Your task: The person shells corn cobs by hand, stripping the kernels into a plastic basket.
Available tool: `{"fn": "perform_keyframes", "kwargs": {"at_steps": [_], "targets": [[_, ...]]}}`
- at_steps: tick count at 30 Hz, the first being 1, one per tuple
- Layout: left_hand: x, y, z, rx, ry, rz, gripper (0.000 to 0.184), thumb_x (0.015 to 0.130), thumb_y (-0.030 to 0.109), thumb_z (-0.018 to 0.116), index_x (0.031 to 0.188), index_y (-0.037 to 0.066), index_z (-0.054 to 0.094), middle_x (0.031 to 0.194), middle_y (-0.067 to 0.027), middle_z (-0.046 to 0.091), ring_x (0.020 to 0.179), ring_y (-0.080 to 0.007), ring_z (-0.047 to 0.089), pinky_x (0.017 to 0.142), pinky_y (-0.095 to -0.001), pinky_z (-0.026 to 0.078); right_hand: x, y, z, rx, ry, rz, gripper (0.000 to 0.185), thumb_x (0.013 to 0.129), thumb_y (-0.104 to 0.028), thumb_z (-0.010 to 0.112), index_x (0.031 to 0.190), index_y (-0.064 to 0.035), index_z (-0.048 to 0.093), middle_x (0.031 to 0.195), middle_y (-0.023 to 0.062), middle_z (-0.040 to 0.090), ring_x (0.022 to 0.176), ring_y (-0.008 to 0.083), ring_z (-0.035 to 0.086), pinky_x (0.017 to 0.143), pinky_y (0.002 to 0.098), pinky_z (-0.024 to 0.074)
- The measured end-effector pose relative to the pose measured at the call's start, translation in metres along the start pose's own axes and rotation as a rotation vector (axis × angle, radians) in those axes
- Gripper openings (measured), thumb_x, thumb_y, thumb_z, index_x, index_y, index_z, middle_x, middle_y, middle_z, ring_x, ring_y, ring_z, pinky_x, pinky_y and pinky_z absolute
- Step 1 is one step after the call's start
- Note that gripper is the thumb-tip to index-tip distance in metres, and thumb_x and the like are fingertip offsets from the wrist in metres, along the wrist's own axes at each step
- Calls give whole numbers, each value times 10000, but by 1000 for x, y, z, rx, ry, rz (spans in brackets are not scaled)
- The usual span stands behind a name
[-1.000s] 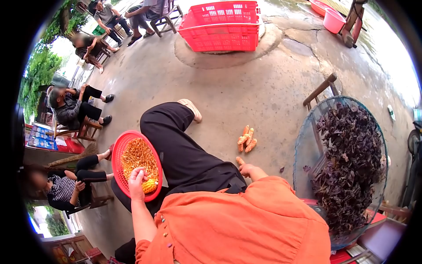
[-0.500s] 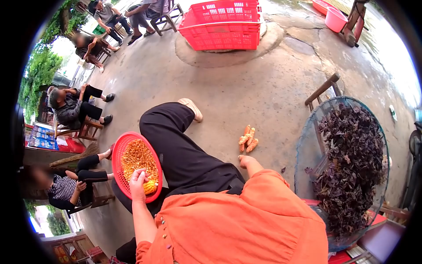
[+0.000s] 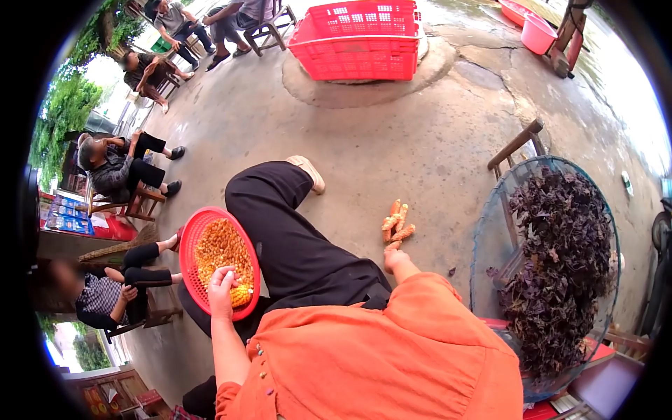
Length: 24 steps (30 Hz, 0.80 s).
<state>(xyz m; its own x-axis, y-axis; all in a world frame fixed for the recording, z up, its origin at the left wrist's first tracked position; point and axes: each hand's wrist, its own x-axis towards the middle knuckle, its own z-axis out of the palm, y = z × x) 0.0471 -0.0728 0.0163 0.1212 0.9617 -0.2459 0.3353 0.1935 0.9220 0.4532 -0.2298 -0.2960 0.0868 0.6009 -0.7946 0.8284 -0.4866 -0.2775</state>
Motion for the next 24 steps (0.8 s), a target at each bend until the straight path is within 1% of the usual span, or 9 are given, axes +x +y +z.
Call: {"fn": "perform_keyframes", "kwargs": {"at_steps": [2, 9, 12, 15, 17, 18, 20, 23, 24], "targets": [[-1, 1, 1, -8, 9, 4, 168, 966, 100, 601, 1102, 12, 647, 914, -41, 655, 777, -91, 584, 732, -231, 477, -8, -5, -9, 43, 34, 81, 542, 893, -182, 572, 1418, -120, 456, 1480, 119, 455, 1363, 280, 456, 1078, 427, 429], [-3, 4, 0, -62, 37, 22, 153, 966, 105, 579, 1075, 29, 656, 881, -33, 656, 745, -84, 570, 723, -226, 471, -14, -3, -27, 108, 119, 210, 536, 873, -178, 546, 1397, -81, 484, 1433, 171, 499, 1317, 325, 504, 1069, 419, 444], [-2, 3, -2, -80, 39, 17, 148, 969, 105, 576, 1068, 28, 654, 880, -34, 655, 743, -86, 570, 715, -224, 471, 3, 5, -18, 51, 74, 150, 478, 861, -205, 571, 1317, -63, 590, 1384, 185, 563, 1272, 334, 552, 1042, 418, 468], [0, 2, -7, -131, 16, 17, 166, 967, 113, 595, 1091, 20, 655, 896, -48, 658, 741, -90, 574, 736, -237, 479, 10, 3, -13, 9, -125, 132, 389, 857, -140, 563, 1220, -75, 687, 1371, 163, 589, 1273, 272, 571, 1021, 412, 479], [1, 4, -12, -193, -24, -4, 173, 969, 123, 589, 1092, 20, 655, 913, -51, 662, 757, -93, 581, 743, -242, 482, 9, -4, -12, -129, -220, -29, 360, 822, -164, 604, 1145, -50, 715, 1181, 165, 693, 1122, 280, 661, 940, 404, 521], [2, 6, -14, -201, -23, -3, 173, 969, 123, 589, 1092, 20, 655, 913, -51, 662, 757, -93, 581, 743, -242, 482, 13, -2, -9, -136, -217, -25, 360, 822, -164, 604, 1145, -50, 715, 1181, 165, 693, 1122, 280, 661, 940, 404, 521], [4, 11, -20, -227, -84, -48, 181, 964, 123, 588, 1096, 20, 656, 931, -53, 663, 775, -95, 585, 753, -248, 486, 43, 12, 13, 217, -361, 33, 365, 805, -198, 637, 1126, -37, 703, 1042, 140, 727, 972, 274, 696, 868, 413, 541], [9, 14, -36, 15, -158, -20, 210, 920, 141, 637, 1084, 12, 662, 1003, -41, 666, 940, -132, 616, 843, -276, 490, 135, 65, 58, 604, -335, -173, 388, 839, -305, 672, 1153, -78, 692, 858, 79, 720, 794, 178, 692, 728, 350, 562], [10, 14, -43, 41, -217, -7, 233, 910, 149, 654, 1097, 10, 661, 1026, -39, 666, 970, -140, 619, 873, -286, 490, 46, 18, -26, 416, -150, -170, 404, 858, -355, 683, 1169, -97, 679, 882, 77, 710, 722, 169, 684, 645, 332, 565]]}}
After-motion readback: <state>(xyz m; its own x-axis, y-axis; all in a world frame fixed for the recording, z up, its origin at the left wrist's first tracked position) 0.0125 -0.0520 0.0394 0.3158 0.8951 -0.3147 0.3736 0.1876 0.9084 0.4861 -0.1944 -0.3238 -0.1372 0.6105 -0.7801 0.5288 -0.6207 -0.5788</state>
